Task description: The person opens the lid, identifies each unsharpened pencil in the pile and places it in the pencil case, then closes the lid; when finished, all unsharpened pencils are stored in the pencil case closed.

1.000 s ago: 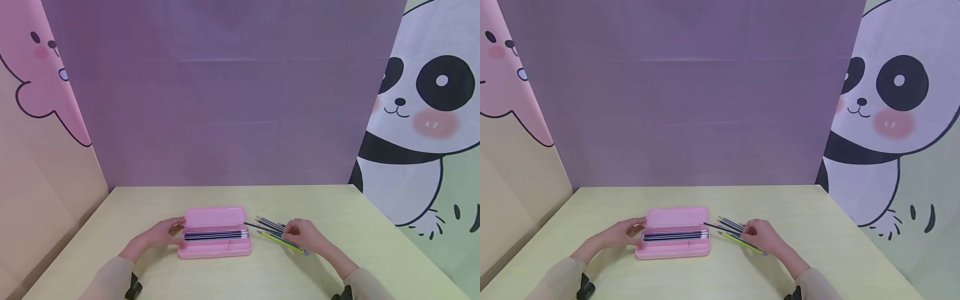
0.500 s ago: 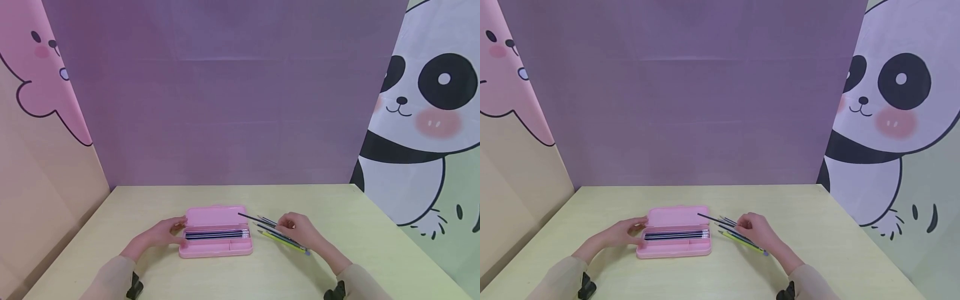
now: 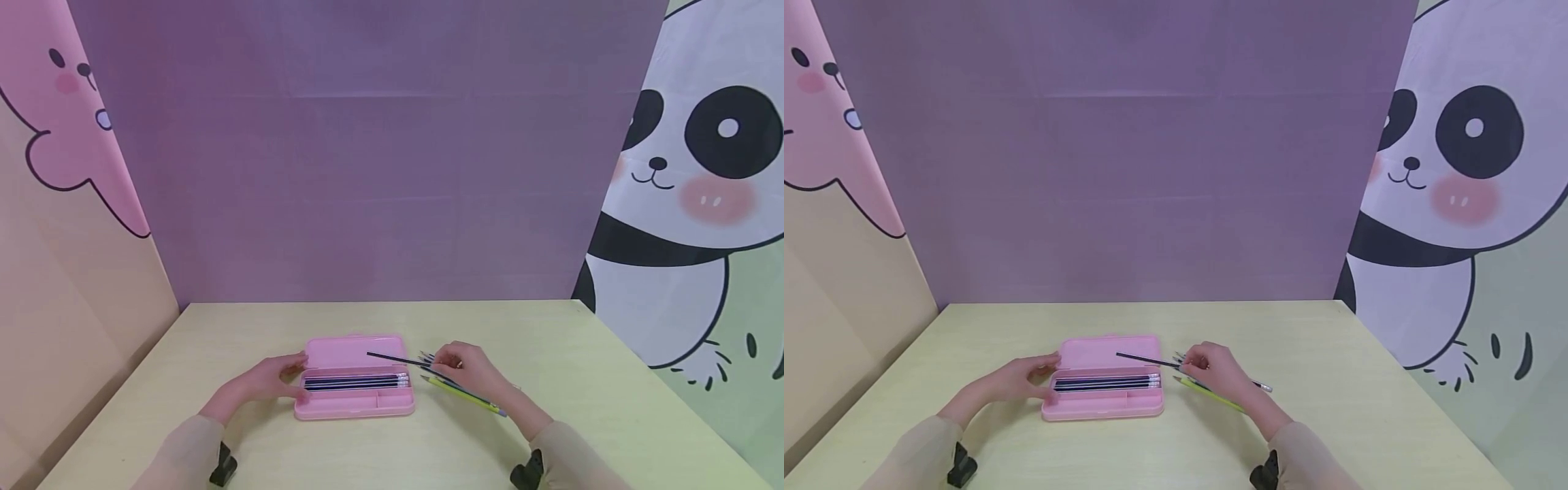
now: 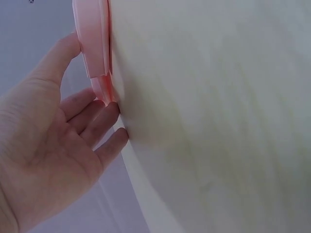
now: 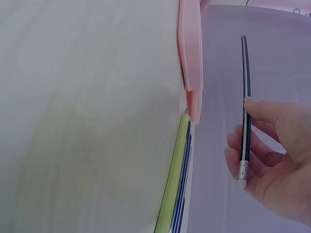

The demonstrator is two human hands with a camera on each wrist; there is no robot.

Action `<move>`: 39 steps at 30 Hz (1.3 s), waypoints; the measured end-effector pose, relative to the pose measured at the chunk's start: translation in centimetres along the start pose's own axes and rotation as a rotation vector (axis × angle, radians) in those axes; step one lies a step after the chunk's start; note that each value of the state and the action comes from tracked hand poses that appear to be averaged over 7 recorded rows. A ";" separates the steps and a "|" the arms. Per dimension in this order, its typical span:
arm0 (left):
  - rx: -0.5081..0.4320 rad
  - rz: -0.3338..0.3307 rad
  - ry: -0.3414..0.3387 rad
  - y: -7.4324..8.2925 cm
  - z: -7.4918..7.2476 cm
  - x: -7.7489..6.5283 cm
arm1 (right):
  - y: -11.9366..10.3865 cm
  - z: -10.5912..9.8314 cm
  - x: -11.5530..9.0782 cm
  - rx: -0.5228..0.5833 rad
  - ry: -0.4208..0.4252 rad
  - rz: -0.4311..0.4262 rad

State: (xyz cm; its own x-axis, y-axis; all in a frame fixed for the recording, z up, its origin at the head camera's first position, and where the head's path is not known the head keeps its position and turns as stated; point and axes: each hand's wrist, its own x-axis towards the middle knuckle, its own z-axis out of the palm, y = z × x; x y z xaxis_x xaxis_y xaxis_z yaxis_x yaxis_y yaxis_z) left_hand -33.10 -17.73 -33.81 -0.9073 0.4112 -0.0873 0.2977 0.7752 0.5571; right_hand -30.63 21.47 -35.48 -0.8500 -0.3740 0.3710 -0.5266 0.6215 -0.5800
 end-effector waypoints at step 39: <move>0.047 0.000 -0.110 0.0 -0.4 -0.1 | -4.2 6.1 4.7 0.001 -0.118 -0.111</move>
State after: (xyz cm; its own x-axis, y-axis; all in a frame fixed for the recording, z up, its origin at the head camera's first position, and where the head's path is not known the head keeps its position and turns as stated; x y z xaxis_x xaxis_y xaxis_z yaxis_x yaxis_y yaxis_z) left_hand -33.10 -17.97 -33.46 -0.8699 0.4595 -0.1790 0.3138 0.7958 0.5180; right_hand -32.52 12.92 -35.76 -0.7824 -0.5183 0.3452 -0.6172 0.5717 -0.5406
